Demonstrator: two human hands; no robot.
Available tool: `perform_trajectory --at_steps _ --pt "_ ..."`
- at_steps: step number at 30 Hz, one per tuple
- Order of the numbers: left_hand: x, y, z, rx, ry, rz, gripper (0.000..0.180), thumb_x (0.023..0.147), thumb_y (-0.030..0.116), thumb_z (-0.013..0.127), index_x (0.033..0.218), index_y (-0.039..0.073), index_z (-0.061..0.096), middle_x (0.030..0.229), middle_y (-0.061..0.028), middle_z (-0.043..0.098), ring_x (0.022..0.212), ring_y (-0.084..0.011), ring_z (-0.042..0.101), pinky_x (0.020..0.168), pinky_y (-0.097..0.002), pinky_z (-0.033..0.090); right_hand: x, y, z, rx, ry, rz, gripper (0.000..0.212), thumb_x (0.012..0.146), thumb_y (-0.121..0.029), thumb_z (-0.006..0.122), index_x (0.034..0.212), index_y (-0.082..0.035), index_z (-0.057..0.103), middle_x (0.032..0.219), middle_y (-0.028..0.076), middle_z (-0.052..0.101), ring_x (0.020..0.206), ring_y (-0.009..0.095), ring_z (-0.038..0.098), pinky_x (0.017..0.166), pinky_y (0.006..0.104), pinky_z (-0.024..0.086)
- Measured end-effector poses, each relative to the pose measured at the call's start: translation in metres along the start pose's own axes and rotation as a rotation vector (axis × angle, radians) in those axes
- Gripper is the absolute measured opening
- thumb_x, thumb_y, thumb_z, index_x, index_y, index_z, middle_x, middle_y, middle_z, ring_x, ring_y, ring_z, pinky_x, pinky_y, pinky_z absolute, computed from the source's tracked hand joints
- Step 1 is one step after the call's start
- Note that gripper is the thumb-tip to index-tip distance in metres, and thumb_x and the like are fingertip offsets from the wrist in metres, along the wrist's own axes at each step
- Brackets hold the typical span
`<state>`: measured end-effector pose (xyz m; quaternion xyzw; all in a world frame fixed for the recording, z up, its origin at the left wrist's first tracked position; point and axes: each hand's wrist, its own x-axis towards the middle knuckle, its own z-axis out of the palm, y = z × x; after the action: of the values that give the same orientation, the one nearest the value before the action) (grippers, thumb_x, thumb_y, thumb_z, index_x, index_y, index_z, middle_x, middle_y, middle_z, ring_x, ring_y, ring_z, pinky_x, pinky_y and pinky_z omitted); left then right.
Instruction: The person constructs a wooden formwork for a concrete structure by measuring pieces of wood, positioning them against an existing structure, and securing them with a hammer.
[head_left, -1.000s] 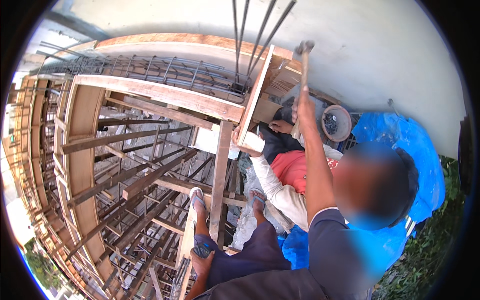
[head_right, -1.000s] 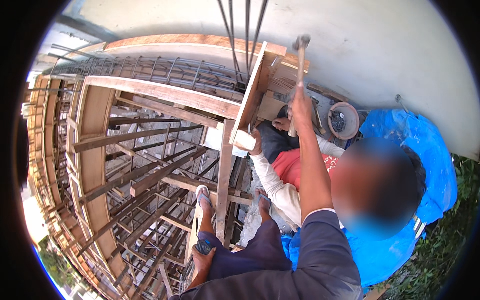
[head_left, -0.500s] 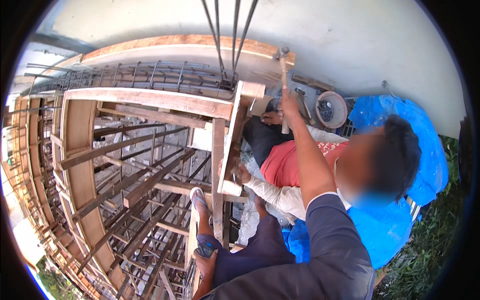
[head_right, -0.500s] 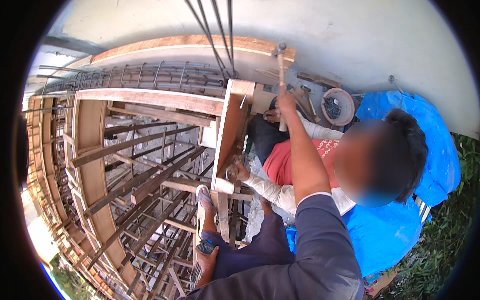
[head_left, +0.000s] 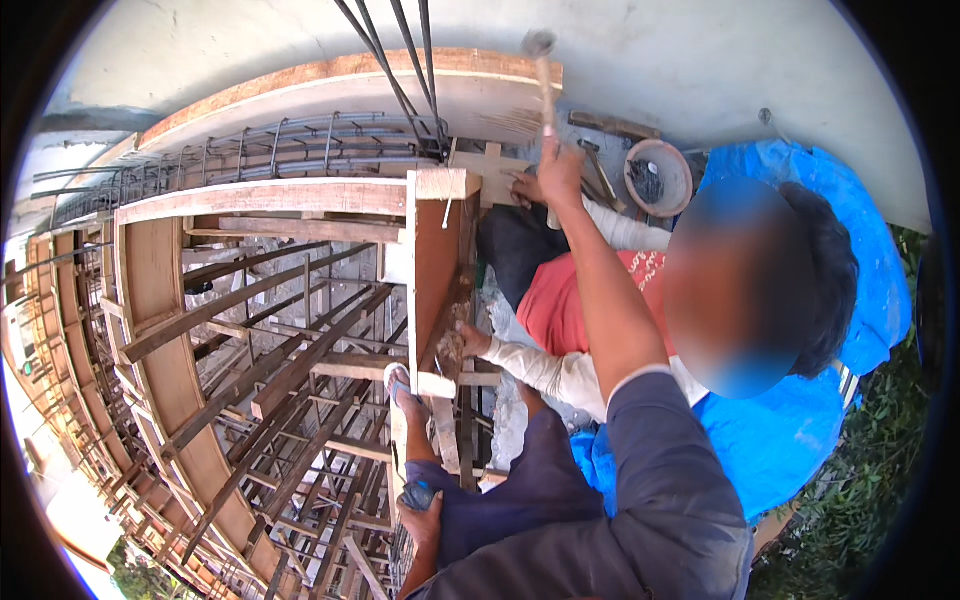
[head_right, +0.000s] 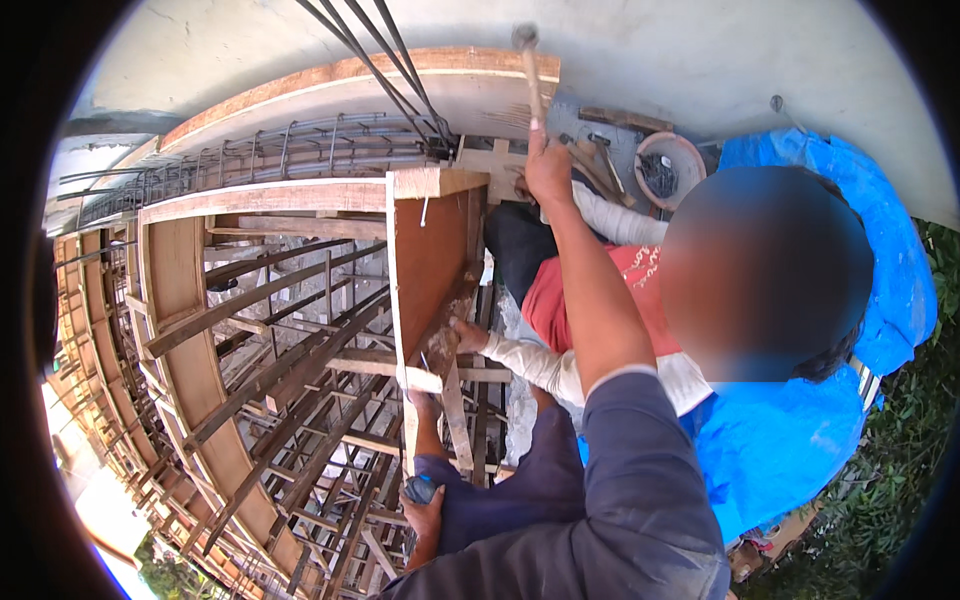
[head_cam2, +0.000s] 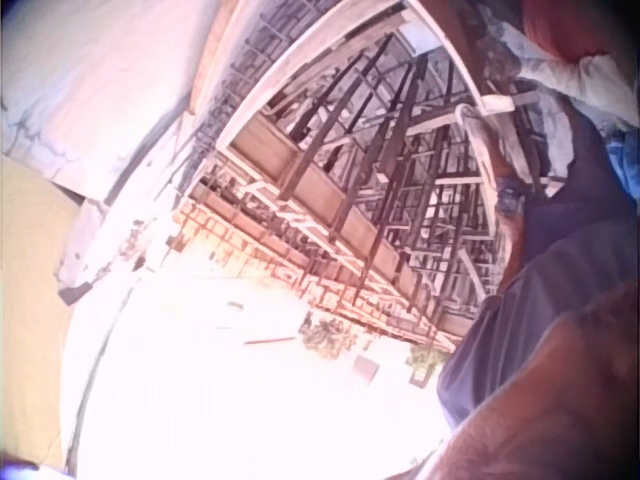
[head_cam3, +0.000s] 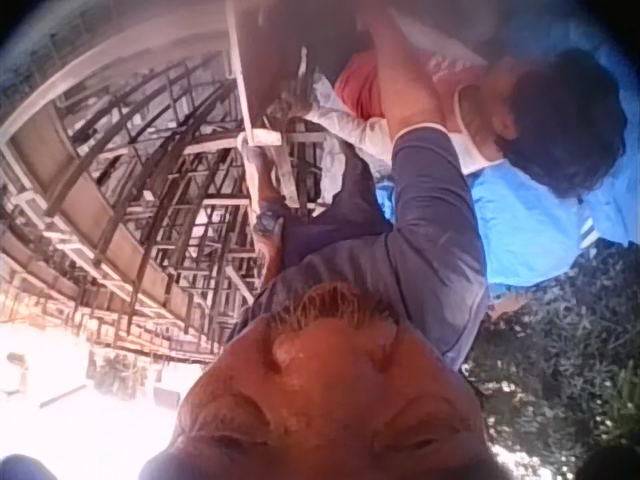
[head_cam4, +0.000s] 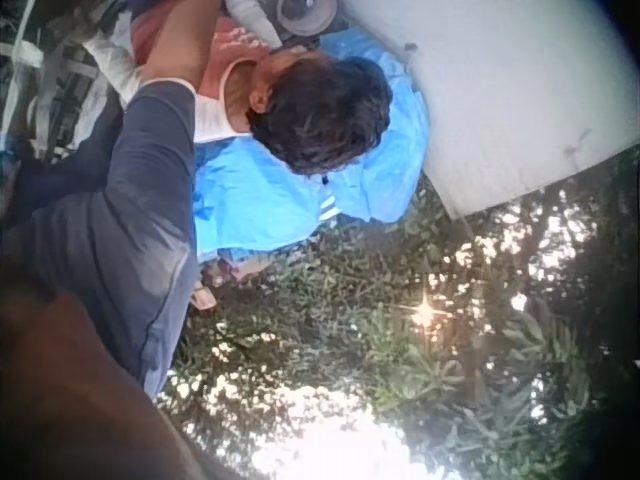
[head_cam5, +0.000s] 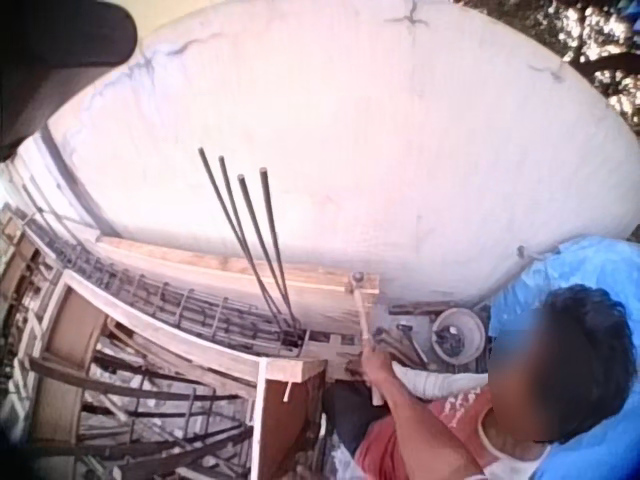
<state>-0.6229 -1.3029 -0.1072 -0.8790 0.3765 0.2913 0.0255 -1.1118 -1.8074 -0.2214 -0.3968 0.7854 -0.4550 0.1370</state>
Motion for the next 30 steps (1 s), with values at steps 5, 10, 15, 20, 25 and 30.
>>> perform_trajectory --at_steps 5,10,15,20,25,30 --pt "-0.009 0.009 -0.017 -0.031 -0.035 -0.038 0.096 0.059 0.046 0.094 0.126 -0.007 0.051 0.112 -0.0306 0.064 0.108 -0.0466 0.063 0.094 -0.0507 0.048 -0.003 0.002 -0.015 0.114 -0.429 0.663 0.086 0.097 -0.070 0.038 0.081 0.009 0.066 0.054 0.016 0.058 0.042 0.028 0.059 0.038 0.0392 0.043" --pt "-0.017 -0.008 -0.005 0.019 -0.043 -0.022 0.094 0.061 0.047 0.094 0.125 -0.009 0.053 0.116 -0.0295 0.063 0.113 -0.0430 0.061 0.098 -0.0479 0.047 0.006 -0.001 -0.021 0.159 -0.423 0.695 0.088 0.095 -0.072 0.037 0.089 0.010 0.067 0.066 0.020 0.064 0.052 0.032 0.064 0.046 0.0453 0.049" --pt "-0.033 -0.025 -0.013 -0.220 -0.176 -0.081 0.094 0.064 0.045 0.094 0.126 -0.012 0.052 0.116 -0.0240 0.063 0.109 -0.0336 0.061 0.099 -0.0424 0.046 0.004 0.026 0.001 0.042 -0.439 0.599 0.087 0.095 -0.075 0.036 0.082 0.006 0.065 0.065 0.019 0.061 0.056 0.031 0.065 0.046 0.0452 0.049" --pt "-0.032 0.001 -0.038 -0.059 -0.208 -0.116 0.101 0.062 0.053 0.091 0.129 -0.011 0.051 0.120 -0.0290 0.062 0.115 -0.0388 0.061 0.101 -0.0431 0.046 0.009 0.001 -0.013 0.208 -0.488 0.715 0.068 0.092 -0.078 0.044 0.073 -0.013 0.051 0.056 0.000 0.040 0.046 0.017 0.043 0.042 0.0341 0.033" --pt "-0.029 0.006 -0.042 0.111 -0.249 -0.086 0.119 0.060 0.069 0.084 0.137 -0.011 0.042 0.127 -0.0340 0.058 0.123 -0.0435 0.057 0.104 -0.0462 0.047 -0.009 -0.058 -0.057 0.482 -0.431 0.792 0.057 0.090 -0.069 0.060 0.076 -0.014 0.051 0.054 -0.005 0.039 0.040 0.010 0.039 0.037 0.0272 0.030" --pt "-0.044 0.008 -0.021 0.021 -0.330 -0.121 0.126 0.060 0.072 0.083 0.141 -0.013 0.034 0.128 -0.0359 0.057 0.123 -0.0452 0.058 0.104 -0.0461 0.047 -0.068 -0.119 -0.125 0.523 -0.406 0.755 0.054 0.092 -0.066 0.060 0.077 -0.015 0.048 0.058 -0.005 0.042 0.042 0.005 0.040 0.037 0.0228 0.030"
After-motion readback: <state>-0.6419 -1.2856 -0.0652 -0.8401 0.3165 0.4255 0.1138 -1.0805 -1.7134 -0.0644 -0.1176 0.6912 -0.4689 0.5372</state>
